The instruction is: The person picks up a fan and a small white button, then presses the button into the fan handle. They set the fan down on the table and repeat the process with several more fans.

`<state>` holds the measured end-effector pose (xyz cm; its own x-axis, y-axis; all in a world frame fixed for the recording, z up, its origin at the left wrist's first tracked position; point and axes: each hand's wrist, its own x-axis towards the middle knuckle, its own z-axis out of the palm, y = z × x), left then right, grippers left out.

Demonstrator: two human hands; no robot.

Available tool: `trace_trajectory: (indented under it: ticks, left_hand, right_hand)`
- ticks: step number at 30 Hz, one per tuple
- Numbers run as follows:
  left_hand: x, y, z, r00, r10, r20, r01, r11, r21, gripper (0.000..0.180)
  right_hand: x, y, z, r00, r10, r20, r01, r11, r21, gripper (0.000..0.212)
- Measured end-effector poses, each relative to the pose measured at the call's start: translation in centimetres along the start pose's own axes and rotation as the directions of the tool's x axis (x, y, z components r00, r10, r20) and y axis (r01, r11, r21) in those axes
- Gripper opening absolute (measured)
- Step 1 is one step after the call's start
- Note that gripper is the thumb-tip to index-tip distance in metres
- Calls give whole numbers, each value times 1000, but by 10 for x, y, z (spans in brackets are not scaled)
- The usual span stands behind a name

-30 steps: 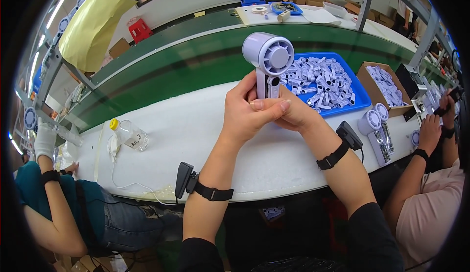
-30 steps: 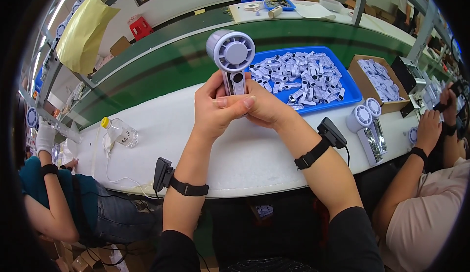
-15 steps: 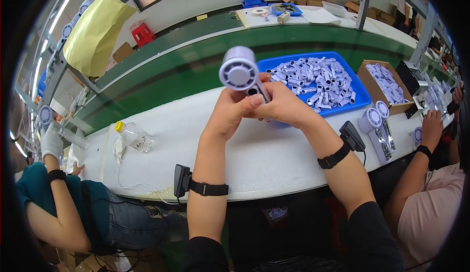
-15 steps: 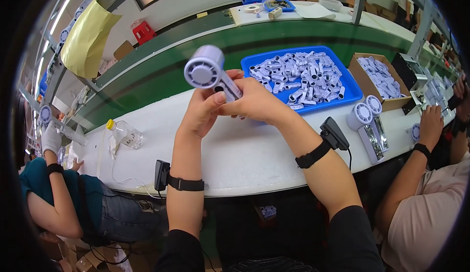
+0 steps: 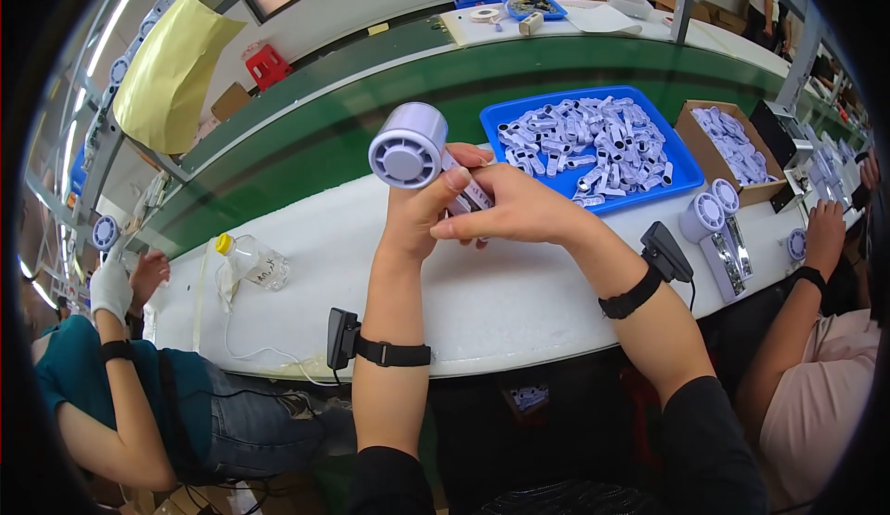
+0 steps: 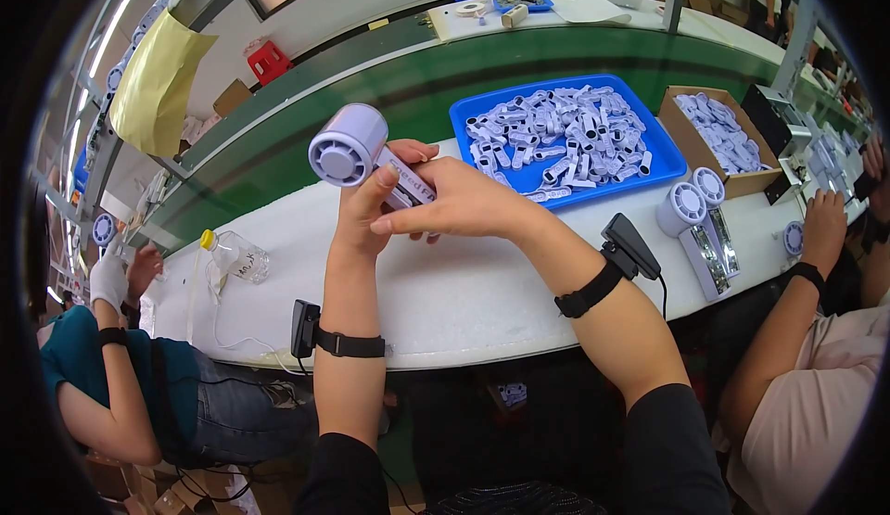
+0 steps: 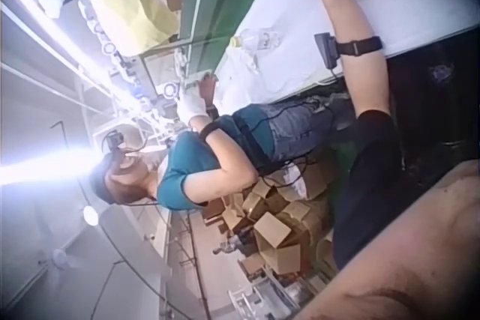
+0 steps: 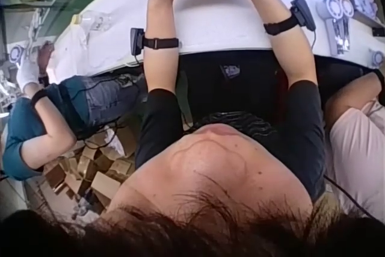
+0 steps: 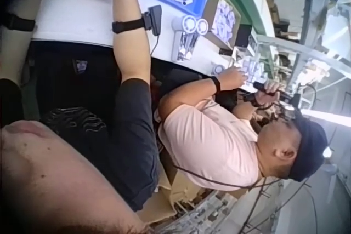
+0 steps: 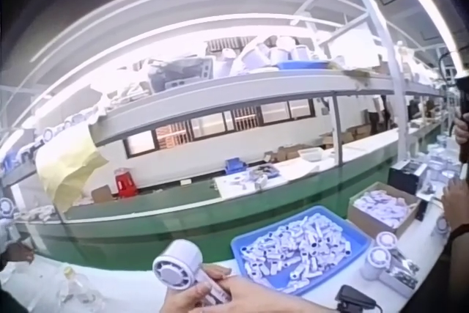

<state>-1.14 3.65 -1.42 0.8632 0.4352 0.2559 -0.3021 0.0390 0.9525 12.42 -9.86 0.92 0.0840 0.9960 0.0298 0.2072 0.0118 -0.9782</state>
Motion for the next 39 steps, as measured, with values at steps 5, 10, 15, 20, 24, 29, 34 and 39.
trace_trajectory:
  ticks: [5,10,15,20,24,29,34,39]
  left_hand:
    - [1,-7,4,994,109,20,-107,992,-72,64]
    - [3,-6,6,999,30,-10,-31,995,-97,67]
    - [4,-2,12,998,-32,-54,33,999,13,67]
    - [3,1,10,1000,3,-21,-4,998,-69,84]
    - [2,5,17,985,152,80,-133,971,-198,104]
    - [-2,12,34,986,139,91,-140,990,4,113]
    - [0,8,36,987,159,23,-160,987,25,99]
    - [-2,4,37,984,178,8,-178,984,-14,96]
  right_hand:
    - [0,2,-2,984,-149,-98,125,968,-218,58]
    - [1,11,-6,959,-251,-132,195,920,-339,64]
    - [2,16,-14,968,-207,-142,144,921,-361,63]
    - [1,1,-12,981,-135,-136,85,943,-321,50]
    - [-7,-11,-7,972,-134,-193,89,970,-225,44]
    - [-6,-5,-1,924,-233,-303,238,971,-20,39]
    - [-4,-2,-2,918,-226,-327,239,971,-1,52]
    - [-5,-4,-1,906,-245,-345,245,969,-44,53]
